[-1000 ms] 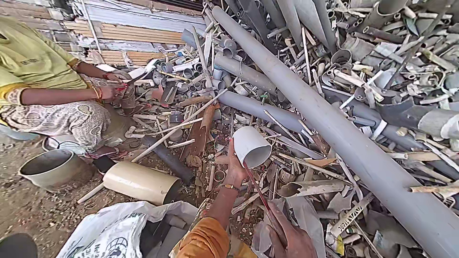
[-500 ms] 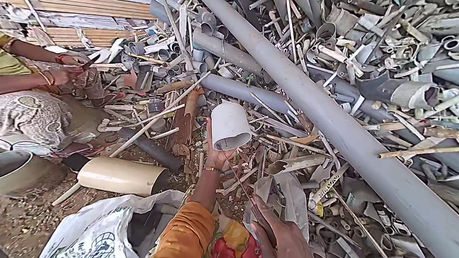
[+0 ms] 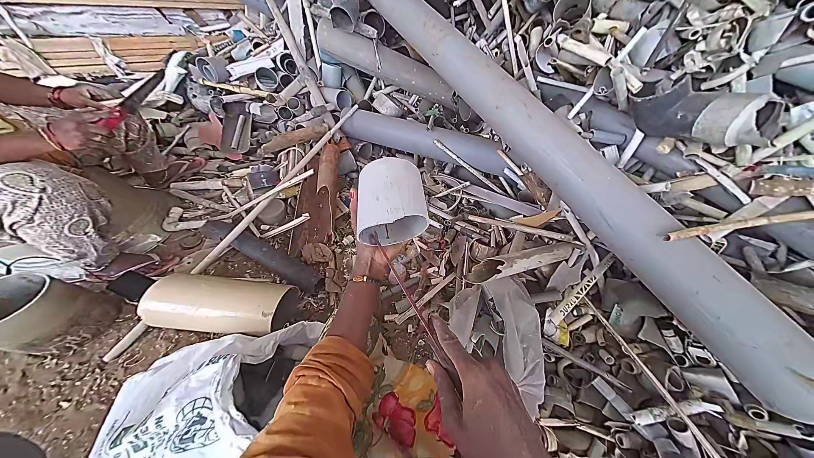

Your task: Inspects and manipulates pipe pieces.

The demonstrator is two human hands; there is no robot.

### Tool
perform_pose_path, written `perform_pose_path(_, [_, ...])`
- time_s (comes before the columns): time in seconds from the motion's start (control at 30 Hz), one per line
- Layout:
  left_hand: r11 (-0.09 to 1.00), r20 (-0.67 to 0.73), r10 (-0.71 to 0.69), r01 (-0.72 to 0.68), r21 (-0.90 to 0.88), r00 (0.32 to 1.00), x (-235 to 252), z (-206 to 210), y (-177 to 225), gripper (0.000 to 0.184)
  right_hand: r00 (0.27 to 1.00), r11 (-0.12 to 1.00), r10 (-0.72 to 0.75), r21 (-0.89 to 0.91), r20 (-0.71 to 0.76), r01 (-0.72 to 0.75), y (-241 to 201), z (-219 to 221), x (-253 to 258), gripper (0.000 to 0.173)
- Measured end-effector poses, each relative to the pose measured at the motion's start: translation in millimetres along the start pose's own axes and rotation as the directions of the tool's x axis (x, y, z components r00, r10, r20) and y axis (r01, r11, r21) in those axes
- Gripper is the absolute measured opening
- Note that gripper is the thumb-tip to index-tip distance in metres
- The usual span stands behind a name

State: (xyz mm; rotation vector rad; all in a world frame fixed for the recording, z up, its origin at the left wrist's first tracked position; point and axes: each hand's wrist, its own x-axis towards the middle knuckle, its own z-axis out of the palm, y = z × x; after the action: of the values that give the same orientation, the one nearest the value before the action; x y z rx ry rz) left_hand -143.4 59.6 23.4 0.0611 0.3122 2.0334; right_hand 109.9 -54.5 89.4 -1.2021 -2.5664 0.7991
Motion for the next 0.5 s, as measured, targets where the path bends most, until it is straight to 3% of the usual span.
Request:
perform_pose_path(0.07, [1.0, 0.08, -0.027, 0.027, 0.001, 0.996, -0.4, -5.7, 0.3, 0.083, 0.999, 1.0, -0.006, -0.021, -0.038, 0.005, -1.6, 12.6, 6.3, 0.054])
perform_pose_path(0.13, [1.0, 0.038, -0.02, 0.019, 0.021, 0.999, -14.0, 0.5, -10.1, 0.078, 0.997, 0.998, -0.01, -0.065, -0.077, 0.005, -1.7, 27.2, 17.2, 0.054])
perform_pose_path(0.2, [0.999, 0.086, -0.041, 0.039, 0.024, 0.995, -20.5, 3.3, -21.1, 0.076, 0.999, 0.998, 0.007, -0.057, -0.05, -0.01, -6.7, 28.7, 20.7, 0.057])
perform_pose_path(0.4, [0.983, 0.041, 0.026, -0.019, -0.18, 0.999, -1.2, -3.4, -18.0, 0.086, 0.982, 0.989, -0.133, 0.04, -0.131, 0.139, -20.3, 38.2, 2.6, 0.056])
perform_pose_path(0.5, [0.986, 0.183, 0.075, -0.046, -0.158, 0.98, -2.7, -5.3, -18.2, 0.09, 0.984, 0.993, -0.08, -0.096, -0.16, 0.065, -3.0, 48.0, 24.5, 0.055])
